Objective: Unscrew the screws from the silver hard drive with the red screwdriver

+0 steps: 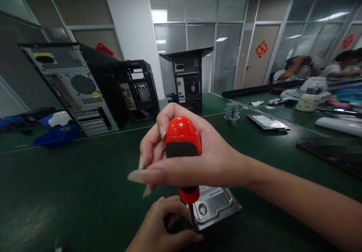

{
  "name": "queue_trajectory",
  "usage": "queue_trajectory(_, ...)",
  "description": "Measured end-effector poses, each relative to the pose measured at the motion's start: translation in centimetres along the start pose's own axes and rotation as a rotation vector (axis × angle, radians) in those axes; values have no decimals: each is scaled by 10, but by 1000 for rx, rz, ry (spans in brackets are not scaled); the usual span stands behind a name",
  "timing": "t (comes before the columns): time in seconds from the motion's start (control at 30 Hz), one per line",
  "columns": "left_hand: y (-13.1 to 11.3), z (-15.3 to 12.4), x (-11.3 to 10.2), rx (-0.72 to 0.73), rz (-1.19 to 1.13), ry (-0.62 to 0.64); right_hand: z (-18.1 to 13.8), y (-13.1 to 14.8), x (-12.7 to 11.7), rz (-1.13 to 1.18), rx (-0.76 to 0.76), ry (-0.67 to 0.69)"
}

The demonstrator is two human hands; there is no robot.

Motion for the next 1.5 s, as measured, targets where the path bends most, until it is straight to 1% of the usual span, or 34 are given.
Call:
queue_trajectory(0.1,0,-1,0,16,-95,-18,2,-3,12,60,37,36)
queue_trajectory(0.3,3,-2,-2,28,-143,-55,6,5,13,-63,-7,-31)
queue_trajectory(0.37,2,-2,-1,38,-135,-44,5,5,16,-18,22,-1)
queue_trajectory(0.47,0,-3,1,44,-165,-26,2,5,22,68,58,84)
queue_trajectory(0.53,-2,-3,1,48,-193,-20,1,5,23,75,57,116)
queue_trajectory(0.67,0,-3,1,59,-133,-9,-1,5,20,63,41,98)
queue_trajectory(0.77,5,-2,-2,45,-52,-35,0,5,20,80,66,72)
queue_trajectory(0.83,8,-2,-4,23,-4,-58,1,5,21,117,83,41)
queue_trajectory(0.9,10,-3,-5,-3,30,-75,2,6,23,182,89,38)
queue_trajectory(1.0,13,-4,-5,-52,35,-76,2,3,24,239,102,42)
queue_trajectory(1.1,16,-4,-4,-80,18,-56,3,-4,20,191,132,49)
queue_trajectory(1.17,17,-4,-5,-62,41,-70,4,-7,17,164,119,59)
queue_trajectory(1.23,16,-3,-7,-16,61,-86,5,-7,16,209,82,96)
queue_trajectory(1.33,13,-1,-3,51,9,-38,6,-6,20,321,42,179)
queue_trajectory(1.37,12,-1,-2,64,-15,-21,6,-6,20,338,37,183)
queue_trajectory(1.5,9,1,0,81,-57,5,6,-12,16,346,68,94)
Point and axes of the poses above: each hand's wrist, its own z-axis towards the middle knuckle, its own x-axis out of the palm, y = z × x, the point moved 8 cm from there along z, towards the middle knuckle, and after that the axes turned 3 degrees about -x, right-handed, at the moved point
